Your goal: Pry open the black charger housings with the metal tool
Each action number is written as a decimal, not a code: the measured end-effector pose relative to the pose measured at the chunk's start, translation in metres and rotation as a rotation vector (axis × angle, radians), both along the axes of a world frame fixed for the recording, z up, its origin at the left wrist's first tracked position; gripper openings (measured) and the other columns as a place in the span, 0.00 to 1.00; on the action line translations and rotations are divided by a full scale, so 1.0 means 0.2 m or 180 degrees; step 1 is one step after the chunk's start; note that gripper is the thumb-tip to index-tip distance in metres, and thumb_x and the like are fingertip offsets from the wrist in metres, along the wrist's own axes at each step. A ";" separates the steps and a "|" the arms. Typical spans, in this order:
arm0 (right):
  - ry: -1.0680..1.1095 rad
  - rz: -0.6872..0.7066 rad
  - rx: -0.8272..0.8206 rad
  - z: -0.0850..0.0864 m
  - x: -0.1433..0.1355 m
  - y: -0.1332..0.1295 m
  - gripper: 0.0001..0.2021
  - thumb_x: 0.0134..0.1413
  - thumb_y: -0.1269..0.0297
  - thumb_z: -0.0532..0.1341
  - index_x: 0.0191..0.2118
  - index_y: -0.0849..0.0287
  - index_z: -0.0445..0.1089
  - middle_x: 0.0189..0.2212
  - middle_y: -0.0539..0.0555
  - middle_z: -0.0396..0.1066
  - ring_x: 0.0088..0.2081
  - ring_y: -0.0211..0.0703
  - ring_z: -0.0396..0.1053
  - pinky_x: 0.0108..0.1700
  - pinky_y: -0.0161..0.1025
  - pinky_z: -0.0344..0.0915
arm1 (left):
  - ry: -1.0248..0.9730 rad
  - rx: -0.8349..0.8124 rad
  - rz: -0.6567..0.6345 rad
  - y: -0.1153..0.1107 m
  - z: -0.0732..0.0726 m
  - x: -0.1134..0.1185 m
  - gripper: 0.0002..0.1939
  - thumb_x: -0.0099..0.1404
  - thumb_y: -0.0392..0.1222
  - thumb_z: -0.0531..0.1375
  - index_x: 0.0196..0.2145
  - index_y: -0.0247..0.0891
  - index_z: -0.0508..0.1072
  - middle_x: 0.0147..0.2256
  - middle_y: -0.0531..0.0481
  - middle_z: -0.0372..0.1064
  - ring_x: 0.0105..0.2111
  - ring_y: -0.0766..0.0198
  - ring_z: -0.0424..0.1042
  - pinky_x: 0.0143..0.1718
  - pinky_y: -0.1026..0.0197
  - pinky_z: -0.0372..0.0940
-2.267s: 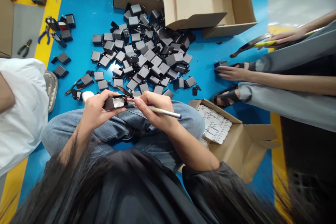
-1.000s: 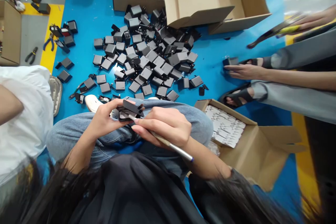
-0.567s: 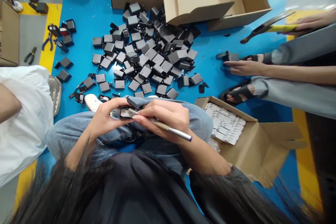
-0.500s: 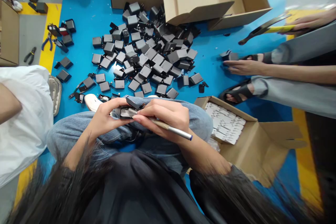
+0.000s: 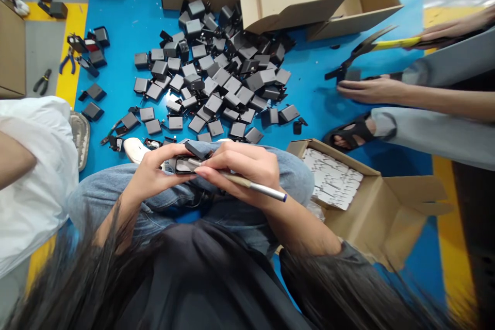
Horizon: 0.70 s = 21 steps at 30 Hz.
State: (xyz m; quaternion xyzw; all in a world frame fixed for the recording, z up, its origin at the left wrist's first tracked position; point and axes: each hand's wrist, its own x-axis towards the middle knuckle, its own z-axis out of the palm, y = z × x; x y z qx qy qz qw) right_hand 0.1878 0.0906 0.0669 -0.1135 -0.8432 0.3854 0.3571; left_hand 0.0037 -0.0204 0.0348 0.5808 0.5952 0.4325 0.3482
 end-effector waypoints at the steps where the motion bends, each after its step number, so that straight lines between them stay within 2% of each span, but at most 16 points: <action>1: -0.0026 0.0012 0.0014 0.00 0.00 0.00 0.07 0.61 0.67 0.65 0.31 0.56 0.68 0.25 0.48 0.70 0.25 0.34 0.69 0.28 0.32 0.66 | 0.0008 0.0039 -0.0006 0.00 0.00 0.00 0.20 0.59 0.46 0.70 0.49 0.42 0.75 0.46 0.46 0.78 0.46 0.57 0.77 0.50 0.58 0.71; 8: -0.0181 0.0108 -0.0027 0.02 0.01 0.01 0.09 0.61 0.68 0.65 0.30 0.58 0.66 0.25 0.49 0.68 0.25 0.33 0.66 0.28 0.31 0.62 | 0.0131 0.0314 -0.0045 0.00 -0.01 0.01 0.19 0.59 0.43 0.69 0.49 0.41 0.75 0.46 0.47 0.78 0.47 0.59 0.77 0.51 0.61 0.70; 12: -0.0277 0.0101 0.0082 0.02 0.00 0.00 0.10 0.63 0.68 0.63 0.29 0.58 0.65 0.24 0.48 0.67 0.25 0.34 0.65 0.29 0.32 0.62 | 0.0325 0.0315 -0.0016 0.01 -0.01 0.01 0.17 0.61 0.44 0.68 0.47 0.40 0.76 0.46 0.46 0.78 0.46 0.58 0.77 0.50 0.60 0.71; 21: -0.0465 -0.0015 0.0324 0.03 0.01 -0.03 0.11 0.64 0.68 0.62 0.29 0.58 0.65 0.24 0.49 0.67 0.26 0.35 0.64 0.30 0.33 0.61 | 0.0751 0.0495 0.0229 -0.01 -0.03 0.03 0.14 0.63 0.43 0.67 0.46 0.39 0.77 0.45 0.46 0.79 0.45 0.59 0.78 0.50 0.61 0.71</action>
